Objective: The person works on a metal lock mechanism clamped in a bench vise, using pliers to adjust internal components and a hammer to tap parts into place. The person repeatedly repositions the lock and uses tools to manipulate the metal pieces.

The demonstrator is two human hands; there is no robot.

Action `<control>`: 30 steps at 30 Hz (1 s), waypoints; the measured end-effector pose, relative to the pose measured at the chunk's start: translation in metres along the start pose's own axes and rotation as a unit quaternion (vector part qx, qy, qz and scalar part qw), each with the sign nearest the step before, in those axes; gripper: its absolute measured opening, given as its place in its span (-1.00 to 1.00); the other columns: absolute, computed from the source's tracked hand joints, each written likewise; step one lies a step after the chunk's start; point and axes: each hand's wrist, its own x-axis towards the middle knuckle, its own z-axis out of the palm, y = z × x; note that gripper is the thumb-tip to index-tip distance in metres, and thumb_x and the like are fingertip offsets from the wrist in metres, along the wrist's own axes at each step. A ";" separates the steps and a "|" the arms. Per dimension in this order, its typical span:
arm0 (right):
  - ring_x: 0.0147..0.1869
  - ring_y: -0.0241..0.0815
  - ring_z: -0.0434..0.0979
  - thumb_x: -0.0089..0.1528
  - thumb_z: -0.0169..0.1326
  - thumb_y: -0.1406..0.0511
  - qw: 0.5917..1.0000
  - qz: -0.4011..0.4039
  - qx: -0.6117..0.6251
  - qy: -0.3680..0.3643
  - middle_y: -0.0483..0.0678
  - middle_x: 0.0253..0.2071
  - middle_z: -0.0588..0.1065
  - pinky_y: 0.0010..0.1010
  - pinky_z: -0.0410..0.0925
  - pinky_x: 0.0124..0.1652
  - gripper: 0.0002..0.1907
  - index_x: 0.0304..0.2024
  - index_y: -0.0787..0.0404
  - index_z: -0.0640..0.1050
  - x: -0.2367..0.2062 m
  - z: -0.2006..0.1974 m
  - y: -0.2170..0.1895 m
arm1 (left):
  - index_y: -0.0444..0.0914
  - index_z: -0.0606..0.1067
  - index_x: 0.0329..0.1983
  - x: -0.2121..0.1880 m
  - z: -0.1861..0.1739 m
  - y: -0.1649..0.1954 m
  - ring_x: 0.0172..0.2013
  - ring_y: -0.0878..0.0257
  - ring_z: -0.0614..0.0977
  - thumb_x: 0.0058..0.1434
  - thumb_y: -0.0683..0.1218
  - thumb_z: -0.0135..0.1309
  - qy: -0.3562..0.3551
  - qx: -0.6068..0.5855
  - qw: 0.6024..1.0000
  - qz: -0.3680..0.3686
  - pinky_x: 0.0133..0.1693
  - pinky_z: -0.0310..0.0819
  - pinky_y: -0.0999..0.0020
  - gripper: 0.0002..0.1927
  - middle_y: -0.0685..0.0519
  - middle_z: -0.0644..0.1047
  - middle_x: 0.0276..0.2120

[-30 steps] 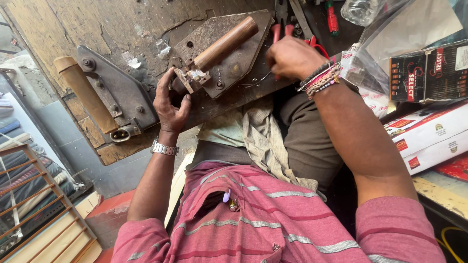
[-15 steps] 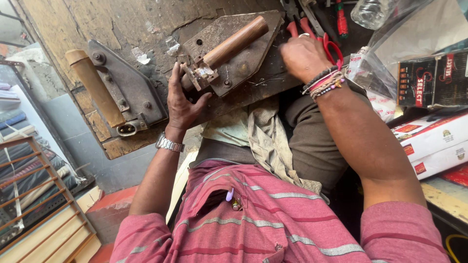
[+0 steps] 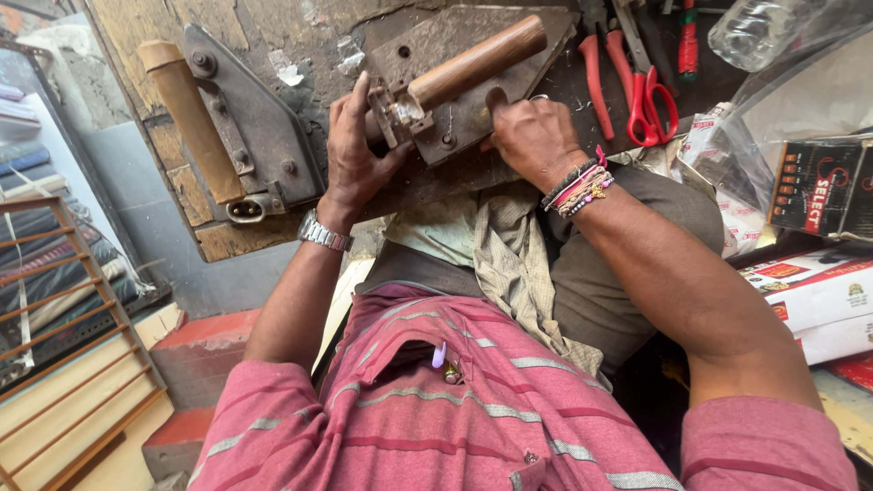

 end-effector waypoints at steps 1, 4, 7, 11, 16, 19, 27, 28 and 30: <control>-0.51 -0.14 0.55 0.16 0.21 0.27 1.000 0.003 -0.002 -0.005 -0.09 -0.57 0.42 -0.29 0.44 -0.56 -0.85 -0.29 0.17 0.52 -0.001 0.004 0.001 | -0.13 -0.02 0.59 0.002 0.002 -0.003 0.19 0.03 0.49 0.01 -0.09 0.56 0.004 0.007 1.000 -0.001 0.25 0.46 0.15 0.23 -0.05 0.51 0.18; -0.61 -0.23 0.49 0.26 0.14 0.39 1.000 0.012 0.008 -0.002 -0.13 -0.62 0.39 -0.43 0.37 -0.70 -0.84 -0.10 0.28 0.54 0.006 0.019 0.007 | -0.11 -0.03 0.61 0.014 0.009 -0.018 0.15 0.09 0.51 0.07 -0.07 0.57 0.005 0.023 1.000 -0.007 0.24 0.49 0.22 0.22 -0.01 0.52 0.17; -0.56 -0.23 0.49 0.31 0.13 0.42 1.000 0.019 0.020 0.015 -0.10 -0.59 0.41 -0.44 0.39 -0.63 -0.91 -0.15 0.28 0.51 0.017 0.033 0.020 | -0.09 -0.02 0.62 0.028 0.013 -0.029 0.14 0.10 0.51 0.03 -0.06 0.58 -0.009 0.040 0.999 -0.012 0.25 0.49 0.22 0.25 0.02 0.52 0.16; -0.41 -0.15 0.56 0.24 0.19 0.49 0.999 0.026 -0.012 0.037 -0.04 -0.49 0.49 -0.37 0.48 -0.45 -0.79 -0.09 0.27 0.49 0.027 0.037 0.042 | -0.09 -0.03 0.59 0.041 0.021 -0.027 0.13 0.08 0.47 -0.11 -0.01 0.62 -0.024 0.071 0.997 0.002 0.27 0.42 0.14 0.33 0.01 0.47 0.11; -0.36 0.02 0.60 0.08 0.39 0.34 0.996 0.048 0.032 0.067 0.09 -0.45 0.54 -0.20 0.51 -0.36 -0.52 -0.01 0.39 0.54 0.040 0.015 0.051 | -0.12 -0.12 0.60 0.049 0.026 -0.006 0.14 0.08 0.42 -0.10 0.06 0.64 -0.007 0.092 0.996 0.002 0.22 0.35 0.16 0.39 -0.03 0.41 0.14; -0.27 0.10 0.61 0.06 0.44 0.25 0.995 0.067 0.065 0.047 0.14 -0.37 0.55 -0.13 0.50 -0.33 -0.50 -0.09 0.36 0.53 0.045 -0.007 0.050 | -0.17 -0.12 0.60 0.041 0.018 0.005 0.18 0.03 0.39 -0.11 0.09 0.56 0.037 0.091 0.995 0.032 0.21 0.30 0.15 0.38 -0.14 0.37 0.19; -0.19 0.03 0.62 0.22 0.44 0.19 0.985 0.097 0.122 0.068 0.03 -0.29 0.58 -0.15 0.45 -0.24 -0.66 -0.22 0.24 0.56 0.040 -0.051 0.044 | -0.24 0.58 -0.11 -0.015 0.015 0.045 -0.32 0.18 0.48 0.37 -0.08 0.20 0.053 0.126 0.990 -0.027 -0.23 0.34 0.23 -0.86 0.06 0.50 -0.38; -0.19 0.02 0.62 0.21 0.44 0.18 0.985 0.098 0.126 0.061 0.02 -0.29 0.58 -0.14 0.45 -0.23 -0.67 -0.23 0.23 0.57 0.040 -0.054 0.042 | -0.26 0.60 -0.10 -0.016 0.018 0.049 -0.38 0.17 0.46 0.36 -0.08 0.20 0.029 0.130 0.990 -0.042 -0.30 0.31 0.22 -0.84 0.05 0.48 -0.44; -0.19 0.00 0.62 0.20 0.42 0.17 0.985 0.102 0.129 0.050 0.01 -0.30 0.58 -0.14 0.45 -0.22 -0.68 -0.24 0.21 0.59 0.040 -0.060 0.039 | -0.23 0.61 -0.09 -0.010 0.022 0.054 -0.37 0.14 0.46 0.31 -0.10 0.20 0.027 0.153 0.988 -0.024 -0.31 0.30 0.20 -0.84 0.05 0.46 -0.45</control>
